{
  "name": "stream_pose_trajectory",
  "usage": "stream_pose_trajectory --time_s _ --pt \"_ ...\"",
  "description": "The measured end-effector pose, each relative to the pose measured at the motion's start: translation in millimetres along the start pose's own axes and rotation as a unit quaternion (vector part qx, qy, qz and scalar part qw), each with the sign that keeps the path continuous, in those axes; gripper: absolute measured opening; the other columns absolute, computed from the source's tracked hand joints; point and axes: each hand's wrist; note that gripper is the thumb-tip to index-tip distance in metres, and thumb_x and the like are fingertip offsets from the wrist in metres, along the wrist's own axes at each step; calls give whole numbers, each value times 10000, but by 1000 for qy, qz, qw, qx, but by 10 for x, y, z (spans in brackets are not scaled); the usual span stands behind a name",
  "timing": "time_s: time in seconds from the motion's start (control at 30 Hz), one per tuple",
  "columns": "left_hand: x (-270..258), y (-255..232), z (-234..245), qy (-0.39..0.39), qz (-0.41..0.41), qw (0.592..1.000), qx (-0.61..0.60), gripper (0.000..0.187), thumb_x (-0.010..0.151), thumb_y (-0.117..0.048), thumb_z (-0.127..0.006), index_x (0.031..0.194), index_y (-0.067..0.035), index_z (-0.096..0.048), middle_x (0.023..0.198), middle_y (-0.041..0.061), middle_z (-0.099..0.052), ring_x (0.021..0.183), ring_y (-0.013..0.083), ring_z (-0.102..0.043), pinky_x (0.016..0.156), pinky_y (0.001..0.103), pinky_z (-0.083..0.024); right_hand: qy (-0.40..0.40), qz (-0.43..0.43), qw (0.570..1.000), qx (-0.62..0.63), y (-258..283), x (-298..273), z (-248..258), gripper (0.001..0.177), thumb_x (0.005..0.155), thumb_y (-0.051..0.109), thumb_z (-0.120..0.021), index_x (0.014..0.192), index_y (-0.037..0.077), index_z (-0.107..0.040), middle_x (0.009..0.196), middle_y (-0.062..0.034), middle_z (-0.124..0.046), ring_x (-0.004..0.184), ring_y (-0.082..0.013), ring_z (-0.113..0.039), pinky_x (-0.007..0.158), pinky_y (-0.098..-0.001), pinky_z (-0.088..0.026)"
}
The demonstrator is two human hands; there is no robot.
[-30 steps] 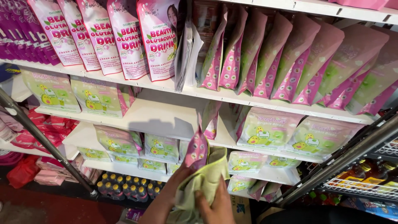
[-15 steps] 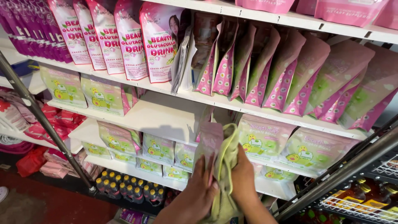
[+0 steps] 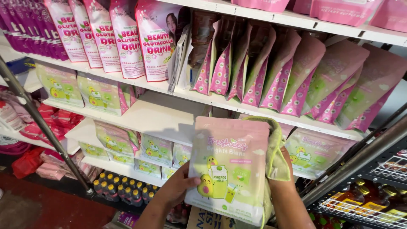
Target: The person wipes the front of pink and green product packets on a store shelf using a light-colored cloth. They handle the packets one by one, wiping the packaging and then placing them back on the shelf.
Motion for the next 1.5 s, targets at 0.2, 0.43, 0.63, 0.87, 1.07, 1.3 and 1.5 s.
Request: stream_pose_trajectory --time_s 0.2,0.43,0.63,0.87,1.07,1.3,1.5 --pt "130 112 42 -40 2 992 -117 736 714 -51 -806 1392 13 -528 1204 180 -729 1087 283 -717 956 448 -584 -6 215 927 -307 -59 24 253 489 865 50 -746 1330 9 -602 1246 -94 -711 1056 -176 -689 933 -337 -550" --pt "235 -3 74 -98 -19 992 -76 640 743 11 -760 1358 -13 -583 1169 156 -754 1049 261 -728 945 415 -586 23 231 887 -399 -804 -259 283 616 800 134 -790 1356 46 -539 1260 -122 -698 1116 -228 -714 951 -367 -594" --pt "222 -78 473 -67 -7 997 -30 607 755 24 -782 1336 8 -607 1162 139 -743 1027 243 -711 916 403 -579 239 329 541 -737 -1339 -659 -807 1049 599 283 -832 1585 241 -476 1670 -251 -352 1535 -459 -324 1174 -651 -215" --pt "131 -390 1186 -9 -48 995 87 643 762 21 -788 1370 -12 -582 1212 90 -735 1079 182 -681 959 349 -547 78 234 586 -772 -1703 -168 -764 965 690 255 -809 1521 106 -342 1624 -217 -236 1483 -509 -220 1133 -728 -111" --pt "37 -429 2249 -124 3 985 124 701 745 10 -782 1403 -59 -549 1179 95 -753 1029 183 -703 916 344 -561 71 125 714 -685 -2072 -101 -808 854 731 27 -700 1515 149 -385 1485 -241 -422 1281 -493 -480 1012 -496 -467" --pt "243 -822 2932 -265 -86 957 84 518 818 -7 -756 1315 28 -616 1111 119 -760 962 195 -718 843 349 -572 37 223 727 -649 -2136 395 -1311 795 694 -54 -706 1437 168 -529 1339 -243 -572 1162 -481 -618 979 -469 -533" --pt "664 -832 3162 -223 -142 964 38 551 796 16 -744 1326 -4 -596 1149 96 -738 1007 180 -705 881 339 -569 37 223 628 -745 -2355 1105 -1486 959 779 289 -825 1528 1 -300 1447 -331 -302 1350 -522 -337 1090 -549 -389"
Point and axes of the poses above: each hand's wrist, its own x-axis towards the middle knuckle, its own z-axis out of the back of the hand, y = z × x
